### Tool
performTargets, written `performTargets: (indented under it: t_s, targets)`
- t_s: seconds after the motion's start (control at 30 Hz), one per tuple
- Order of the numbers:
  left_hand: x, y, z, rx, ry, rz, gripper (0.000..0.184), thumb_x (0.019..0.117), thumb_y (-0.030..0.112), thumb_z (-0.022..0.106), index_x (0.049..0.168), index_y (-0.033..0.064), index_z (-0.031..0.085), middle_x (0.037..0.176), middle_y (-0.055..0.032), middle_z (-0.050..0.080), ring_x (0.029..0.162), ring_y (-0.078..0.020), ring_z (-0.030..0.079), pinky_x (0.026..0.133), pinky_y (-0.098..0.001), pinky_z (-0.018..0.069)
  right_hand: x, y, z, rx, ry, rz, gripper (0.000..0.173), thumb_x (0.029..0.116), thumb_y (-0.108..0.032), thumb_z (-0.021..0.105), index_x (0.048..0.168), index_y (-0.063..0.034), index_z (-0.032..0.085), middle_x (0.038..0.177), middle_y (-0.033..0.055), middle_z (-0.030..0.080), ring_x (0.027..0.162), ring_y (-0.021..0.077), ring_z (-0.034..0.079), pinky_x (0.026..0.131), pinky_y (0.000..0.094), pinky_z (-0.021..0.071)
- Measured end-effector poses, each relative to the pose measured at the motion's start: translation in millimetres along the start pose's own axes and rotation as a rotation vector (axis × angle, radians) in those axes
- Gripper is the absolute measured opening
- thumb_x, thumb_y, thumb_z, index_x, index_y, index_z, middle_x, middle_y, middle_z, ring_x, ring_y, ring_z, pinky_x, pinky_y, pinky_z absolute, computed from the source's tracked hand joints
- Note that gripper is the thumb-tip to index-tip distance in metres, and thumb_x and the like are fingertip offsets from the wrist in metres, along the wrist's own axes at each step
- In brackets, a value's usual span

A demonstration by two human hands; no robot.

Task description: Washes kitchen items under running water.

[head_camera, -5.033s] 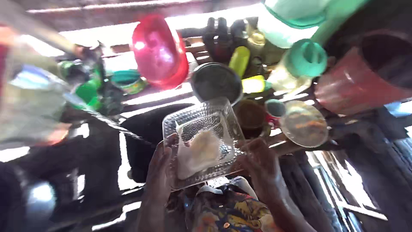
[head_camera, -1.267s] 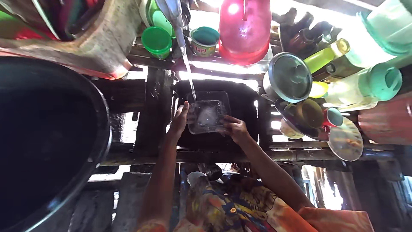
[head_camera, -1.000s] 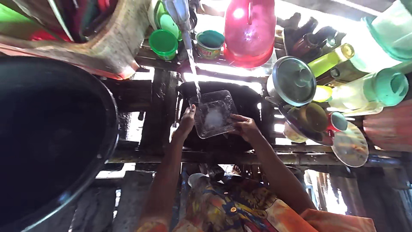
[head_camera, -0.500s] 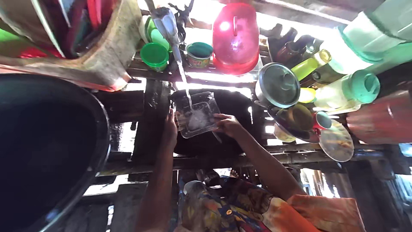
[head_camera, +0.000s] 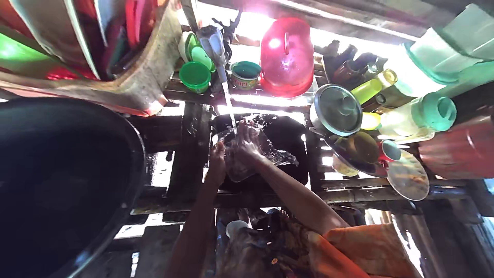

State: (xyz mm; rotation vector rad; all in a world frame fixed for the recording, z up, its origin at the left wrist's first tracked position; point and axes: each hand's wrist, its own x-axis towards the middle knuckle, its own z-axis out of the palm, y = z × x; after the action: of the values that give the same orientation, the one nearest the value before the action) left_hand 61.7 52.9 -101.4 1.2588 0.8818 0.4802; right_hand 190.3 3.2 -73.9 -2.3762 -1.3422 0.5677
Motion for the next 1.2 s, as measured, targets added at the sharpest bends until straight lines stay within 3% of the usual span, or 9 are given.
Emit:
performTargets:
  t_s: [0.23,0.37,0.5,0.53,0.63,0.87,1.0,1.1,1.2]
  targets:
    - [-8,12,4,0.032,0.111,-0.06,0.053,0.111,0.045,0.035,0.149,0.0089,0.045,0.138,-0.0184,0.058,0.12,-0.0254,0.06,0.101,-0.0499,0.05,-89,45,-42,-0.061,-0.458,-0.461,0.052,0.1115,-0.046,0.029,0.154,-0.0223,0.049,0.167,-0.0019,0.033,0.158,0.0225,0.02,0.129,0.0531,0.0094]
    - [2,4,3,0.036,0.1,0.026,0.041,0.1122,0.028,0.034,0.148,0.0109,0.047,0.123,-0.0155,0.064,0.098,-0.0204,0.066,0.083,-0.0431,0.0567,-88,115,-59,-0.06,0.047,-0.457,0.041,0.109,-0.038,0.045,0.126,-0.0149,0.074,0.147,0.0027,0.06,0.147,0.0266,0.042,0.126,0.0573,0.02]
    - [0,10,3,0.141,0.008,0.139,0.041,0.1106,0.029,0.041,0.146,0.0105,0.051,0.127,-0.0158,0.066,0.105,-0.022,0.066,0.09,-0.0458,0.0555,-73,107,-49,0.369,0.179,-0.073,0.077,0.0998,-0.041,0.064,0.159,-0.0035,0.032,0.165,0.0145,0.033,0.147,0.0318,0.04,0.119,0.056,0.0345]
    - [1,12,2,0.149,-0.031,0.15,0.042,0.1108,0.032,0.04,0.146,0.0113,0.051,0.126,-0.0148,0.066,0.103,-0.0215,0.066,0.089,-0.0453,0.0557,-71,97,-46,0.586,0.152,0.045,0.079,0.0978,-0.034,0.069,0.16,-0.0063,0.029,0.16,0.014,0.042,0.138,0.0288,0.051,0.112,0.0523,0.0446]
    - [13,17,3,0.117,-0.126,0.155,0.046,0.1121,0.037,0.035,0.15,0.0135,0.049,0.119,-0.0125,0.073,0.097,-0.0212,0.073,0.085,-0.0416,0.06,-66,83,-40,1.01,0.059,0.166,0.036,0.1,-0.01,0.061,0.134,0.0015,0.058,0.112,0.015,0.07,0.092,0.019,0.069,0.083,0.0384,0.0592]
    - [6,19,-16,-0.431,-0.175,-0.211,0.098,0.0919,0.084,0.005,0.147,0.0161,0.048,0.138,-0.011,0.061,0.124,-0.0272,0.061,0.1,-0.0524,0.0525,-66,78,-30,0.226,0.537,-0.515,0.027,0.0993,-0.003,0.056,0.119,-0.0071,0.073,0.118,0.0088,0.075,0.115,0.0256,0.068,0.106,0.0478,0.0514]
    - [-1,24,-17,-0.492,-0.178,-0.049,0.054,0.1088,0.052,0.031,0.127,0.0113,0.06,0.109,-0.0041,0.073,0.099,-0.0144,0.071,0.087,-0.0351,0.0603,-68,87,-28,0.013,0.643,-0.866,0.019,0.1048,-0.011,0.055,0.113,-0.0122,0.072,0.129,0.004,0.072,0.128,0.0221,0.061,0.119,0.0465,0.0328]
    - [0,26,-20,-0.491,-0.309,0.056,0.047,0.1114,0.038,0.034,0.141,0.0093,0.055,0.134,-0.0029,0.067,0.11,-0.0107,0.069,0.093,-0.0238,0.0569,-69,95,-20,0.029,0.726,-0.66,0.021,0.0961,-0.007,0.06,0.117,-0.0094,0.064,0.139,0.0123,0.063,0.13,0.0318,0.056,0.11,0.0528,0.0394]
    - [-3,30,-17,-0.528,-0.322,0.095,0.049,0.1114,0.043,0.032,0.146,0.0142,0.051,0.144,-0.0019,0.061,0.108,-0.0094,0.07,0.087,-0.0219,0.0587,-73,82,-20,0.399,0.667,-0.094,0.053,0.0889,0.003,0.061,0.14,0.0014,0.045,0.158,0.0191,0.041,0.14,0.0381,0.045,0.109,0.06,0.0401]
